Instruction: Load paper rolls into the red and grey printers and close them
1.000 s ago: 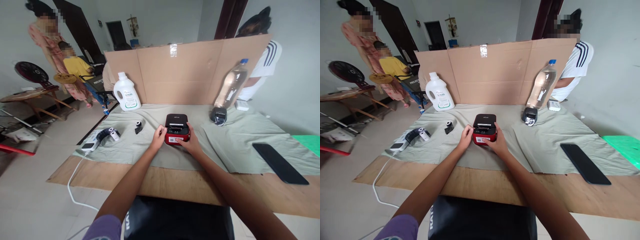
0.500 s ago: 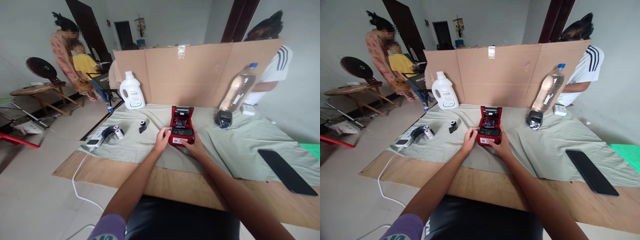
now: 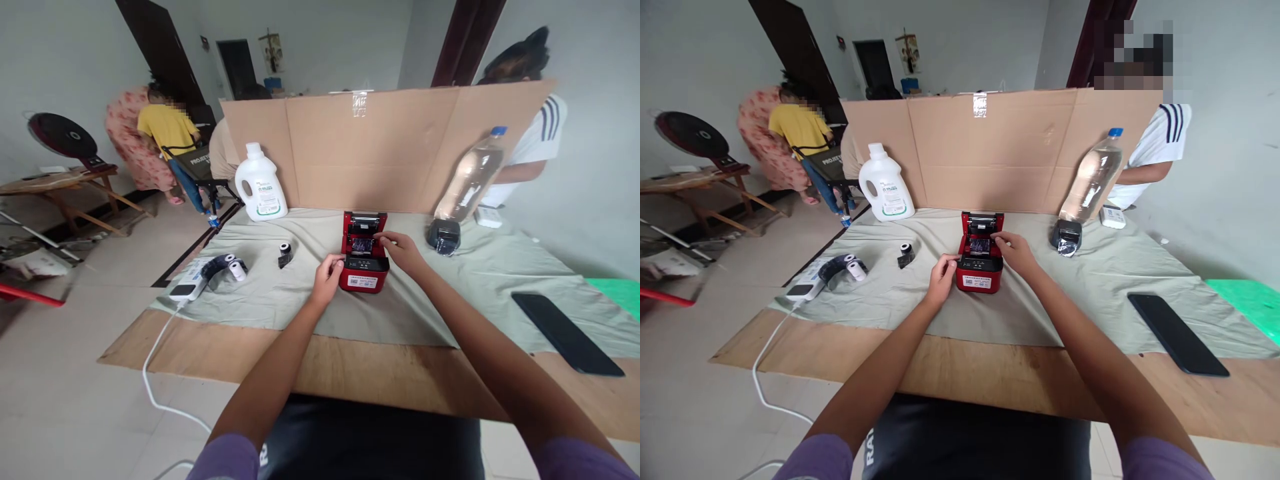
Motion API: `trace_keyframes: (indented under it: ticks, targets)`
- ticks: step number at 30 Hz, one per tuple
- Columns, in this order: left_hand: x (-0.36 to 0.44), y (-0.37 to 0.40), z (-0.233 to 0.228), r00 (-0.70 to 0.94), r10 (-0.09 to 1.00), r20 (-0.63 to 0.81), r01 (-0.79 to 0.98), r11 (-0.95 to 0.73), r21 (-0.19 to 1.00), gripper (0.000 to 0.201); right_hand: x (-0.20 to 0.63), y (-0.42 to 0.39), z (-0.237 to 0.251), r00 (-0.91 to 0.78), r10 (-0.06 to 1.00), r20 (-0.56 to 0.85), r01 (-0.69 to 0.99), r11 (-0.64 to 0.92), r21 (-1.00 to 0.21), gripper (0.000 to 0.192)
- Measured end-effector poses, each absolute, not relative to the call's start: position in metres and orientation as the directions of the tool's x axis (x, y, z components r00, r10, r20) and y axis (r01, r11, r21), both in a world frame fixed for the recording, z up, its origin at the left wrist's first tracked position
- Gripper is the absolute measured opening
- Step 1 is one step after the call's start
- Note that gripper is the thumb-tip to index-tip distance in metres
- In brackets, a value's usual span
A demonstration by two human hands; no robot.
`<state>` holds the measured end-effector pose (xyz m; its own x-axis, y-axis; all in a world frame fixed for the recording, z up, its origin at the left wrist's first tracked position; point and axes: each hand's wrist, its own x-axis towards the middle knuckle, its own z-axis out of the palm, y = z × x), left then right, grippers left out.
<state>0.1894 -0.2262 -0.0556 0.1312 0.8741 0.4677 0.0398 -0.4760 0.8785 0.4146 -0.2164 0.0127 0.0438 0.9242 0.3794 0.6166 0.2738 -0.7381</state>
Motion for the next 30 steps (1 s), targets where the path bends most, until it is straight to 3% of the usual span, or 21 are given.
trace_keyframes:
  ticks: [5,8,11,14,17,19,25,27,30]
  targets:
    - [0.189,-0.225,-0.057,0.149,0.872,0.466,0.034,-0.476,0.879,0.037,0.418,-0.196,0.034,-0.124,0.979,0.164,0.533,0.205,-0.821,0.029]
    - [0.189,-0.224,-0.059,0.151,0.866,0.476,0.037,-0.486,0.873,0.036,0.419,-0.187,0.037,-0.186,0.972,0.144,0.545,0.224,-0.808,0.027]
    - [0.189,-0.223,-0.060,0.153,0.861,0.486,0.038,-0.497,0.867,0.035,0.413,-0.176,0.038,-0.307,0.943,0.126,0.653,0.306,-0.693,0.026]
    - [0.188,-0.223,-0.060,0.159,0.856,0.492,0.034,-0.503,0.864,0.033,0.400,-0.165,0.038,-0.436,0.900,0.001,0.777,0.377,-0.504,0.033]
    - [0.187,-0.224,-0.058,0.158,0.859,0.487,0.050,-0.499,0.865,0.033,0.386,-0.156,0.037,-0.452,0.876,-0.166,0.861,0.380,-0.339,0.030]
    - [0.187,-0.224,-0.057,0.162,0.859,0.486,0.059,-0.500,0.864,0.034,0.379,-0.152,0.035,-0.420,0.879,-0.228,0.891,0.350,-0.291,0.021]
    - [0.187,-0.225,-0.057,0.170,0.851,0.497,0.025,-0.508,0.861,0.030,0.380,-0.161,0.045,-0.354,0.913,-0.201,0.922,0.304,-0.240,0.014]
    - [0.187,-0.224,-0.057,0.169,0.850,0.500,0.026,-0.511,0.859,0.029,0.387,-0.174,0.054,-0.352,0.924,-0.151,0.907,0.297,-0.298,0.011]
    - [0.186,-0.223,-0.055,0.172,0.829,0.533,0.058,-0.548,0.834,0.029,0.395,-0.198,0.063,-0.307,0.952,-0.008,0.827,0.263,-0.496,0.017]
